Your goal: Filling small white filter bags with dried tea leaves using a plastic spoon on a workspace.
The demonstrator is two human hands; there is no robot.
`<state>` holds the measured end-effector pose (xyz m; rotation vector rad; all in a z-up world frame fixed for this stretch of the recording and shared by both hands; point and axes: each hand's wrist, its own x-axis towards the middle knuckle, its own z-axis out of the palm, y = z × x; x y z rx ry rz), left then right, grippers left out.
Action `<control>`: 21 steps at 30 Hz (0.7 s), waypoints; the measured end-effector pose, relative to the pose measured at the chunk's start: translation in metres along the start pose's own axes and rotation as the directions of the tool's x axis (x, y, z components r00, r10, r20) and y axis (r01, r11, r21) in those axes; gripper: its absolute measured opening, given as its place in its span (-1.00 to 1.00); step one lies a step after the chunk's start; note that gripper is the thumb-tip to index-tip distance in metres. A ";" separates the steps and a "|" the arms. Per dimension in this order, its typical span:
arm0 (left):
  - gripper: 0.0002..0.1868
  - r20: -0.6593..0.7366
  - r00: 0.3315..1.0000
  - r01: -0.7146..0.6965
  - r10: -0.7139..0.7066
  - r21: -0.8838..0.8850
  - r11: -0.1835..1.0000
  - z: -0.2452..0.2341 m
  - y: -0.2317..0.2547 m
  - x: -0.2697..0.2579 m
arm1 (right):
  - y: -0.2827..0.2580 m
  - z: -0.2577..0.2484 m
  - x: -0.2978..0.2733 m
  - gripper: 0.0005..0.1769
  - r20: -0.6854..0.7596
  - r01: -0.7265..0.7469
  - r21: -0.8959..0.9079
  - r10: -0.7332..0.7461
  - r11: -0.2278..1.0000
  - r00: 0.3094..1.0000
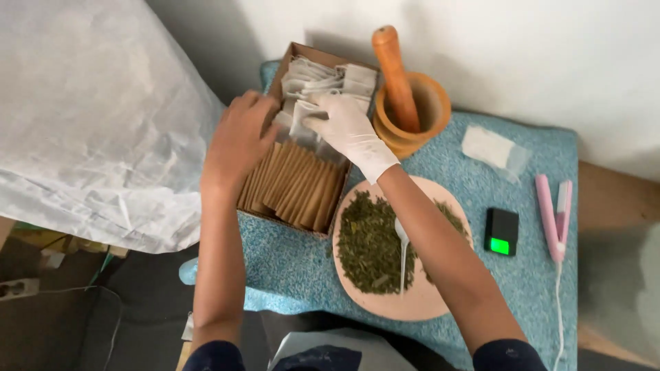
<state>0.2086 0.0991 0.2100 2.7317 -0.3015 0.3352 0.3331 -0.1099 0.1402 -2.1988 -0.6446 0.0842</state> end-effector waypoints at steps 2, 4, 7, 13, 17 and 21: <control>-0.77 0.019 0.994 0.105 -0.105 -0.021 0.994 0.004 -0.010 -0.010 | 0.016 0.011 0.017 -0.53 0.049 0.047 -0.086 -0.043 0.995 0.998; -0.77 0.037 0.991 0.131 -0.131 -0.015 0.991 0.016 -0.021 -0.012 | -0.004 0.012 0.009 -0.56 0.056 0.089 -0.089 -0.084 0.992 0.995; -0.77 0.048 0.985 0.167 -0.165 -0.036 0.985 0.025 -0.028 -0.011 | -0.008 0.022 0.019 -0.61 0.138 0.073 -0.137 -0.054 0.988 0.989; -0.75 0.003 0.983 0.183 -0.183 -0.042 0.982 0.019 -0.014 -0.008 | -0.003 0.017 0.020 -0.57 0.310 -0.017 -0.228 0.089 0.973 0.946; -0.73 0.039 0.982 0.184 -0.183 -0.046 0.982 0.023 -0.021 -0.006 | -0.030 -0.001 0.016 -0.59 0.427 -0.011 -0.266 0.128 0.964 0.895; -0.69 0.076 0.981 0.182 -0.178 -0.038 0.983 0.026 -0.021 -0.008 | -0.029 0.010 0.026 -0.58 0.421 0.033 -0.220 0.064 0.975 0.905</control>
